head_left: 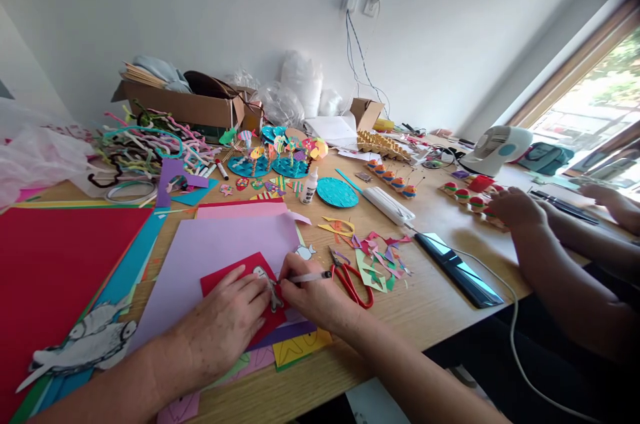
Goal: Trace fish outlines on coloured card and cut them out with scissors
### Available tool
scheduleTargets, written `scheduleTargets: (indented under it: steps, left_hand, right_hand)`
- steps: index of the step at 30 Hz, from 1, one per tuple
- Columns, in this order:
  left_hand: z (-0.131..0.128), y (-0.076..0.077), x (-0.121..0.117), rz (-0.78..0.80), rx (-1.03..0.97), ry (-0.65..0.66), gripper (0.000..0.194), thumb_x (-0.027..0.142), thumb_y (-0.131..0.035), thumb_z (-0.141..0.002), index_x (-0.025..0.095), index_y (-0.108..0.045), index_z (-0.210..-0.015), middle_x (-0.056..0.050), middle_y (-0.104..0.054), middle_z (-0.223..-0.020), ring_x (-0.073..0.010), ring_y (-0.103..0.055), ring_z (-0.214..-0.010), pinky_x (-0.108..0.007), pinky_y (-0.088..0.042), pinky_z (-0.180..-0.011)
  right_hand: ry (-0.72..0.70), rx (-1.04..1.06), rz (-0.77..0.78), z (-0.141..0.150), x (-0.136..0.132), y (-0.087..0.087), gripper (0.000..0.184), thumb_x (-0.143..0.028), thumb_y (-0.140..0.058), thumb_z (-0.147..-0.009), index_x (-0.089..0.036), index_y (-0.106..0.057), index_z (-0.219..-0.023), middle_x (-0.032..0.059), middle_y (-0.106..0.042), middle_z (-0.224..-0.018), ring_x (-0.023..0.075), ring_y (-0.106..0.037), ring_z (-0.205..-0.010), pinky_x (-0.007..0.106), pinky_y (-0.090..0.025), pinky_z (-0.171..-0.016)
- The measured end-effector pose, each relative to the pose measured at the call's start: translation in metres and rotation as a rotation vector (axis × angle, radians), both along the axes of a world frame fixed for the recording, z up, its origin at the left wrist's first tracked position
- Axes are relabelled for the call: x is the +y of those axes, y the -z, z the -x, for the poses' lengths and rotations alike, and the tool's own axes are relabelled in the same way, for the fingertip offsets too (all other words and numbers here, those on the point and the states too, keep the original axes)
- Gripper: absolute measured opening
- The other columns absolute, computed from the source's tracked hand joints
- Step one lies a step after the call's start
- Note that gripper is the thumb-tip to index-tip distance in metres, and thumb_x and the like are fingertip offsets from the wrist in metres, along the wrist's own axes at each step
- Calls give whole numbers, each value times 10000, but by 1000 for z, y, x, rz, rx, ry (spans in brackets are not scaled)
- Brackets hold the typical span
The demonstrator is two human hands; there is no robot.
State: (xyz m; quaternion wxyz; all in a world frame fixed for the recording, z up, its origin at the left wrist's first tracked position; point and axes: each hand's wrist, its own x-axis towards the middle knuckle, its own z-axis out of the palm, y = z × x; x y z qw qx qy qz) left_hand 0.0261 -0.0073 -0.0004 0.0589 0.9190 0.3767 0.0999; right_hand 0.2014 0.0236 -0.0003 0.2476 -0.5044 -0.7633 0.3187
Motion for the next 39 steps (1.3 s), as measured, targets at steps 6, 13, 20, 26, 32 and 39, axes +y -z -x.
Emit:
scheduleTargets:
  steps: [6,13,20,26,32,39]
  left_hand:
    - [1,-2,1,14,8,20,280,65,-491,-840,115,-624,-1082,-109,-663,-1074,-272,-584,-1057,-490,-401,-981]
    - [1,-3,0,4,38,13,295,60,-478,-851,128,-617,-1102,-99,-660,-1096,-252,-575,-1075,-474,-388,-1006]
    - [2,-1,0,-10,48,20,299,65,-476,-854,123,-612,-1114,-100,-657,-1103,-256,-570,-1080,-474,-396,-999]
    - [2,1,0,1,27,19,277,66,-484,-849,119,-623,-1082,-98,-656,-1090,-259,-568,-1073,-491,-375,-1013]
    - [2,3,0,-1,6,17,257,71,-477,-850,153,-640,-1030,-76,-660,-1061,-247,-580,-1038,-476,-382,-1003]
    - [3,2,0,-25,22,28,306,63,-450,-849,142,-614,-1095,-86,-656,-1097,-241,-572,-1064,-457,-372,-1008]
  right_hand:
    - [-6,11,-25,0,-2,0,142,-61,-503,-680,-195,-476,-643,-55,-477,-549,98,-413,-523,194,-288,-497]
    - [-6,34,0,-1,-1,2,140,-64,-501,-680,-194,-462,-646,-54,-467,-551,97,-406,-522,194,-280,-491]
    - [-26,92,14,-3,-2,5,132,-69,-491,-685,-196,-459,-660,-55,-466,-566,96,-406,-527,192,-289,-487]
    - [-18,82,9,-1,-2,5,124,-80,-489,-701,-197,-462,-669,-52,-472,-570,98,-417,-529,194,-297,-489]
    - [-27,59,-1,2,-1,4,146,-61,-490,-696,-196,-455,-653,-55,-487,-562,90,-426,-521,187,-301,-492]
    - [-26,136,4,-2,0,7,140,-60,-492,-678,-197,-470,-657,-64,-477,-554,87,-419,-512,179,-295,-472]
